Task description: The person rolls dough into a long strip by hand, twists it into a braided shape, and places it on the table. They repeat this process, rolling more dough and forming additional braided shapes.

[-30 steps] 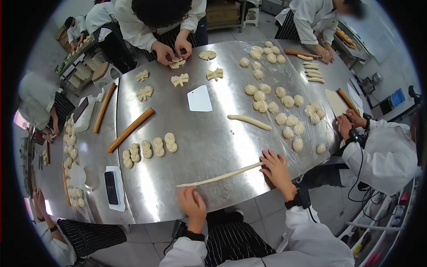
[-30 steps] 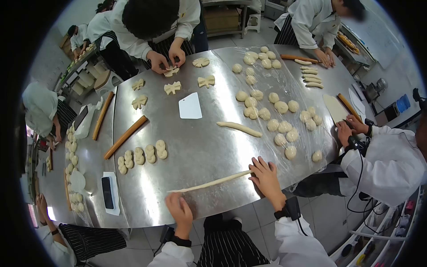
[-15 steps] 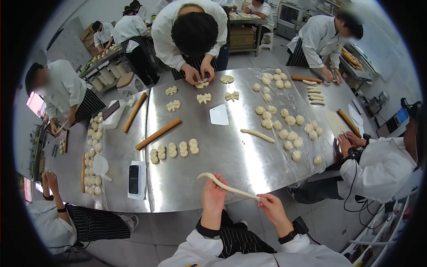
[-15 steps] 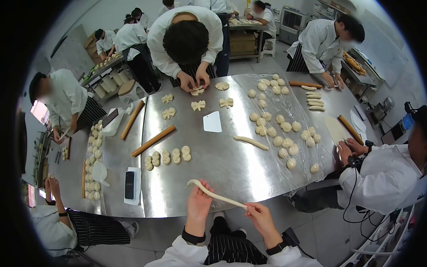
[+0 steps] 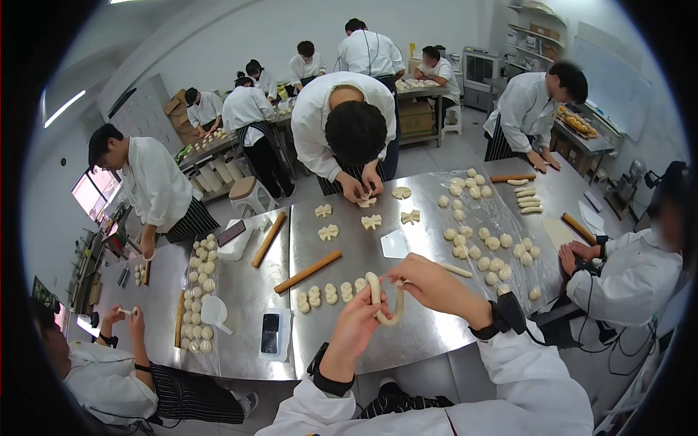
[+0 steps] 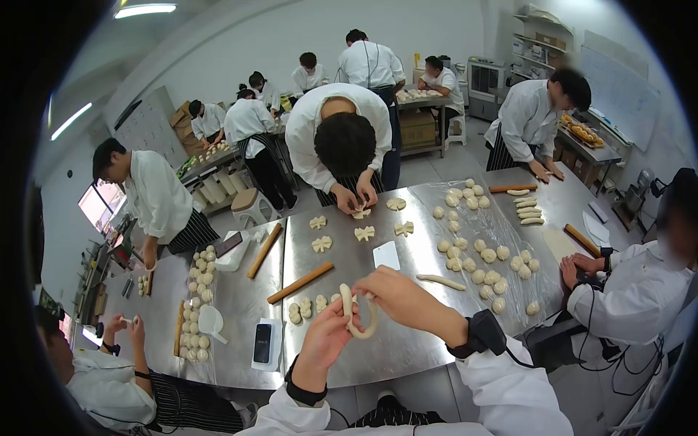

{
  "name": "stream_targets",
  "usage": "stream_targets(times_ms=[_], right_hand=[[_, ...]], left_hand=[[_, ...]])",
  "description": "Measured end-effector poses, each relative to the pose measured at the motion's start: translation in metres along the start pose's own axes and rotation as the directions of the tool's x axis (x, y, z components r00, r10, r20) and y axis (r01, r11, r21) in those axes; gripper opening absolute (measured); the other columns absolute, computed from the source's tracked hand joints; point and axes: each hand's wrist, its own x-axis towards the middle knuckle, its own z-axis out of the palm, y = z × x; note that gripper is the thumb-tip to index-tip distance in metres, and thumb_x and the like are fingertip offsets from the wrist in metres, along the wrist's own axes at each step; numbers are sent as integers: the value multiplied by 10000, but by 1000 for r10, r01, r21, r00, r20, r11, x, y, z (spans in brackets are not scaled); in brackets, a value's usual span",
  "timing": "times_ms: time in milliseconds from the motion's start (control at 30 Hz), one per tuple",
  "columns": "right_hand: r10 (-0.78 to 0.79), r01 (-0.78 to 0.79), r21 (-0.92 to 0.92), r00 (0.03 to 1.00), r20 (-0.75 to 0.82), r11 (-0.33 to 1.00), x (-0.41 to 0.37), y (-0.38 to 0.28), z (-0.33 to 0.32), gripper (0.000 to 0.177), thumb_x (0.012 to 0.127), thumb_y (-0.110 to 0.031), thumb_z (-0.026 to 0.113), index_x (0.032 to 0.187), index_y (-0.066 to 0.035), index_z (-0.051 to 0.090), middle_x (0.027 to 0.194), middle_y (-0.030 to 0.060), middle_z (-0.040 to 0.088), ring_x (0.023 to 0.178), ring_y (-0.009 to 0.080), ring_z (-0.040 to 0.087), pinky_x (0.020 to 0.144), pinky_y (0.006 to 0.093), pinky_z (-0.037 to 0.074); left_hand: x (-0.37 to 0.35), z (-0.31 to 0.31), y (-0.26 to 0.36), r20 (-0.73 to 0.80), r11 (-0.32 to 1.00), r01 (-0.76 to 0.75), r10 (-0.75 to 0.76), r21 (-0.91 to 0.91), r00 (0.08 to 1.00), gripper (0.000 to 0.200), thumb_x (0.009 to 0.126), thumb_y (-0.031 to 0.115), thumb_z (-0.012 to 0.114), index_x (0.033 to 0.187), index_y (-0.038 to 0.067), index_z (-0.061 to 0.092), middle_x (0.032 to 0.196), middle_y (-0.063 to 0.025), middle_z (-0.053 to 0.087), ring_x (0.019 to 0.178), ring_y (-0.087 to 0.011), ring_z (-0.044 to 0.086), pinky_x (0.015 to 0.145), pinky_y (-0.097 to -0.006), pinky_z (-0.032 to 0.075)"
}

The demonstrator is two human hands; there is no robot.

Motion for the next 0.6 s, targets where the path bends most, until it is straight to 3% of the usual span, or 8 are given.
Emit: stream_targets(times_ms=[67,167,267,367,400,500,533,600], right_hand=[[-159,168,-42,973,165,985,28,-14,-5,344,780,61,599,1110,-17,540,1000,123,557,970,293,577,791,345,492],[-199,216,-18,924,328,976,54,-23,-7,344,793,39,595,1126,-20,530,1066,130,521,967,303,578,802,357,490],[-42,59,-27,897,440,998,77,-34,-10,392,790,3,643,1165,-21,532,1168,121,517,1042,298,577,865,341,487],[-291,319,-35,900,326,947,93,-11,-5,438,787,-89,668,1193,-34,511,1260,135,483,1048,300,576,853,345,487],[-314,307,73,891,327,949,95,-4,-6,402,822,-160,687,1173,-27,542,1204,113,556,989,243,613,845,331,497],[70,-225,175,782,620,959,93,-1,-16,307,880,-197,666,1109,-10,585,1010,79,639,885,181,628,793,307,504],[52,-272,343,844,533,899,87,-1,-15,263,917,-243,646,1035,-9,624,826,39,655,756,123,609,704,272,488],[210,-392,265,826,523,881,80,7,-18,249,914,-253,652,994,-18,638,797,22,648,711,99,594,649,255,468]], left_hand=[[2,2,15,73,996,-7,0,89,997,327,959,87,490,1271,-14,473,1058,-43,522,937,-133,542,812,-305,454],[7,-8,21,62,977,-32,19,211,998,383,940,143,592,1279,1,487,1089,-14,551,942,-131,554,862,-333,459],[11,-17,33,165,936,-68,11,345,986,294,960,190,583,1182,1,544,1011,-3,577,885,-105,552,826,-276,453],[11,-23,38,113,920,-28,-17,392,993,257,986,226,548,1103,2,591,911,7,585,813,-76,531,756,-224,432],[10,-24,40,124,931,-36,-10,362,992,263,987,247,548,1075,6,605,881,14,581,787,-68,516,738,-222,422],[10,-22,47,142,948,-67,23,310,990,302,994,288,539,1037,4,633,813,30,573,724,-48,482,690,-215,401],[11,-24,47,135,944,-72,29,321,990,315,997,288,532,1055,-4,635,804,32,573,714,-44,479,679,-212,399],[11,-20,49,76,931,-105,84,349,994,332,1003,277,522,1108,-19,629,800,32,577,704,-38,476,666,-204,396]])
